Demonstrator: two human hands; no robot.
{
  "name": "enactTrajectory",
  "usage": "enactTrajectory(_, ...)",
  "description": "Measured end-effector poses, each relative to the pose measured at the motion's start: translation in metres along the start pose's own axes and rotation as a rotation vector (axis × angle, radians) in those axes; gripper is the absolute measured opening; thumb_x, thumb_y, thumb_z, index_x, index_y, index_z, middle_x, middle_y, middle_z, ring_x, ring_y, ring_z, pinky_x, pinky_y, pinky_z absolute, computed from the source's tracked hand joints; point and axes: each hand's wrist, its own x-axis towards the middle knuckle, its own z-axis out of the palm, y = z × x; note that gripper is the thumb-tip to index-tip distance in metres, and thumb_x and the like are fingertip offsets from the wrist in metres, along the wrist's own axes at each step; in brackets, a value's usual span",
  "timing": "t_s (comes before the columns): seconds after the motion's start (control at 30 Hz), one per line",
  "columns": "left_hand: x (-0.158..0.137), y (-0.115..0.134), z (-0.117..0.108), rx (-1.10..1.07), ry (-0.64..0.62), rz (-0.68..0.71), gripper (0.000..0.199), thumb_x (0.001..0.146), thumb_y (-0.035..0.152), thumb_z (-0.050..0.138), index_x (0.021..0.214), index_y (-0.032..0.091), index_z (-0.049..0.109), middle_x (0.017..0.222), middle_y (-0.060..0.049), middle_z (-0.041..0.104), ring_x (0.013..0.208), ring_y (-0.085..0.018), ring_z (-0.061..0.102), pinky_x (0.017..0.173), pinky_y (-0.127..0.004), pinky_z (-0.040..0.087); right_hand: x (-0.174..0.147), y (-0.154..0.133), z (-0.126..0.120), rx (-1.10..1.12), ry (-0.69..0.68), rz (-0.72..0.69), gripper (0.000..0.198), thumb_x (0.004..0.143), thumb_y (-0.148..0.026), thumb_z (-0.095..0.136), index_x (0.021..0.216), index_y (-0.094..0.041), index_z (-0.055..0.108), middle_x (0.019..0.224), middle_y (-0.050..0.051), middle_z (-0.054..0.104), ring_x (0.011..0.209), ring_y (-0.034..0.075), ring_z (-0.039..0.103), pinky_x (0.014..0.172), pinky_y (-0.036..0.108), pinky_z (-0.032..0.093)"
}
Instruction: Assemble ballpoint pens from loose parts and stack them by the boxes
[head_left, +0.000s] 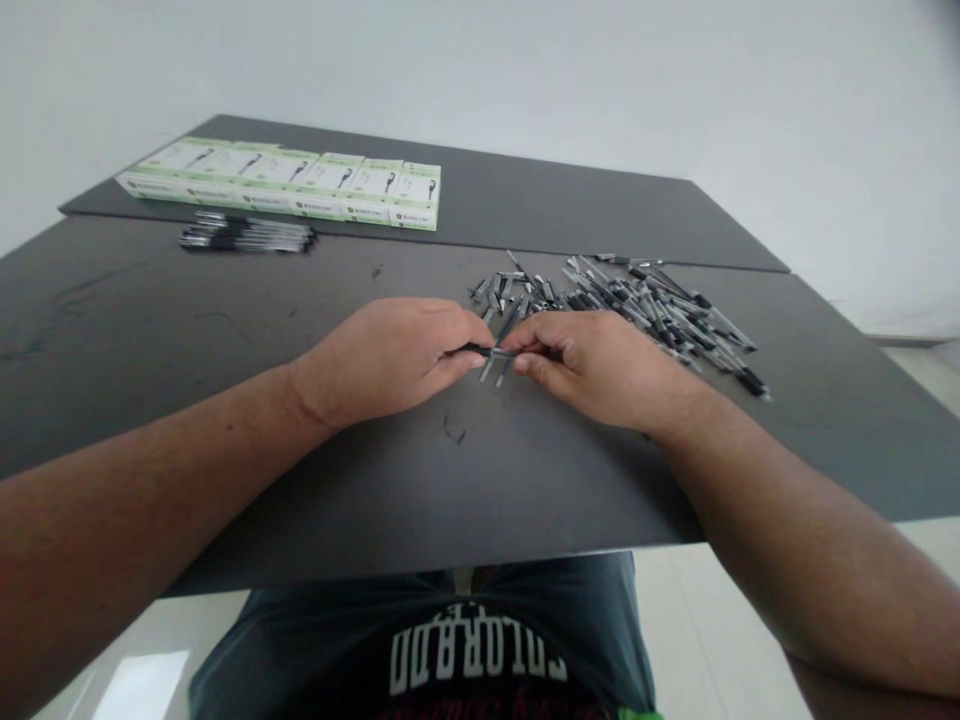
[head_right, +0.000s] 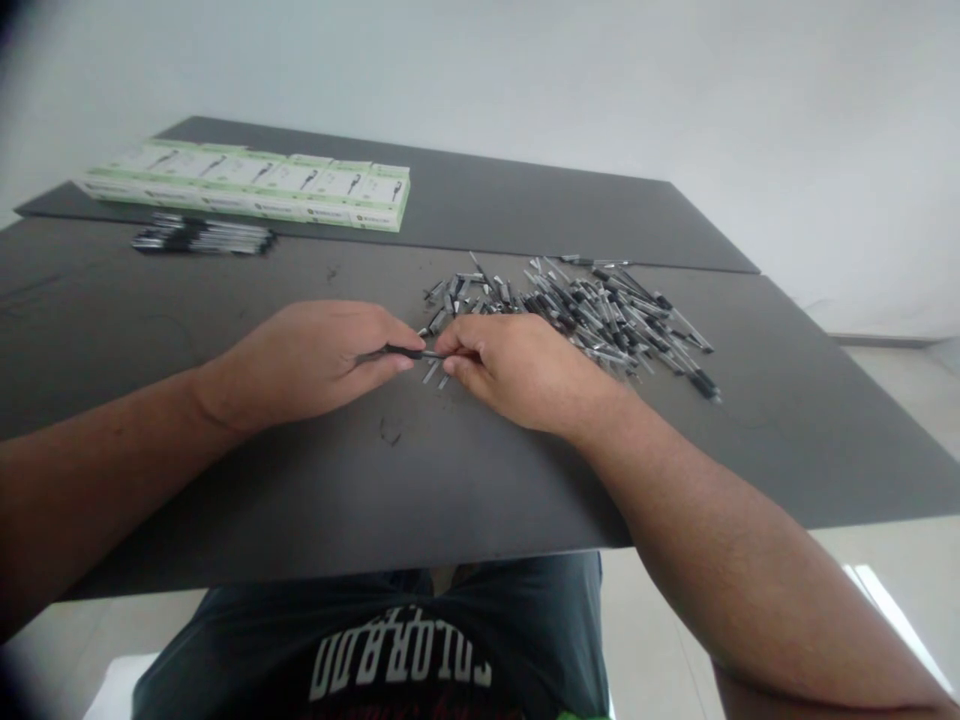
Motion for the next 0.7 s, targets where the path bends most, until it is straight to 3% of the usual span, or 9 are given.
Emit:
enactTrajectory(0.3, 0.002, -0.049, -0.017, 0.089, 0.151, -0.113, 0.046, 0.114, 0.037, 0.049, 0.137, 0.019, 0.085, 0.132, -0.014, 0.086, 0.131, -0.034, 0.078, 0.122, -0.05, 0.06, 0.003, 0.009, -0.007, -0.026, 0.205, 0.156, 0.039, 0.103, -0.03, 0.074, 0.139, -0.023, 0.086, 0.109, 0.007, 0.091, 0.09, 0.026, 0.08, 0.091, 0.041, 0.061)
enactTrajectory(0.43, 0.001, -0.033, -0.012, -0.016, 0.039, -0.08, 0.049, 0.113, 0.039, 0.048, 0.137, 0.019, 0.085, 0.129, -0.013, 0.088, 0.126, -0.032, 0.08, 0.117, -0.046, 0.061, 0.003, 0.009, -0.003, -0.001, 0.216, 0.128, 0.043, 0.102, -0.033, 0.076, 0.143, -0.02, 0.084, 0.109, 0.008, 0.09, 0.088, 0.024, 0.078, 0.09, 0.039, 0.06)
enactTrajectory(0.57, 0.001, -0.011, -0.008, -0.106, -0.035, -0.064, 0.049, 0.112, 0.042, 0.049, 0.137, 0.022, 0.086, 0.129, -0.01, 0.089, 0.124, -0.028, 0.082, 0.118, -0.041, 0.059, 0.003, 0.008, -0.001, -0.01, 0.192, 0.111, 0.019, 0.106, -0.033, 0.072, 0.112, -0.025, 0.089, 0.096, 0.005, 0.088, 0.087, 0.024, 0.076, 0.086, 0.036, 0.056)
enactTrajectory(0.7, 0.002, -0.009, -0.009, -0.135, 0.001, -0.137, 0.048, 0.109, 0.045, 0.053, 0.136, 0.026, 0.088, 0.131, -0.007, 0.09, 0.122, -0.027, 0.082, 0.113, -0.038, 0.06, 0.001, 0.007, -0.007, 0.019, 0.266, 0.151, 0.025, 0.11, -0.039, 0.068, 0.107, -0.024, 0.088, 0.088, 0.005, 0.085, 0.083, 0.024, 0.075, 0.08, 0.036, 0.054)
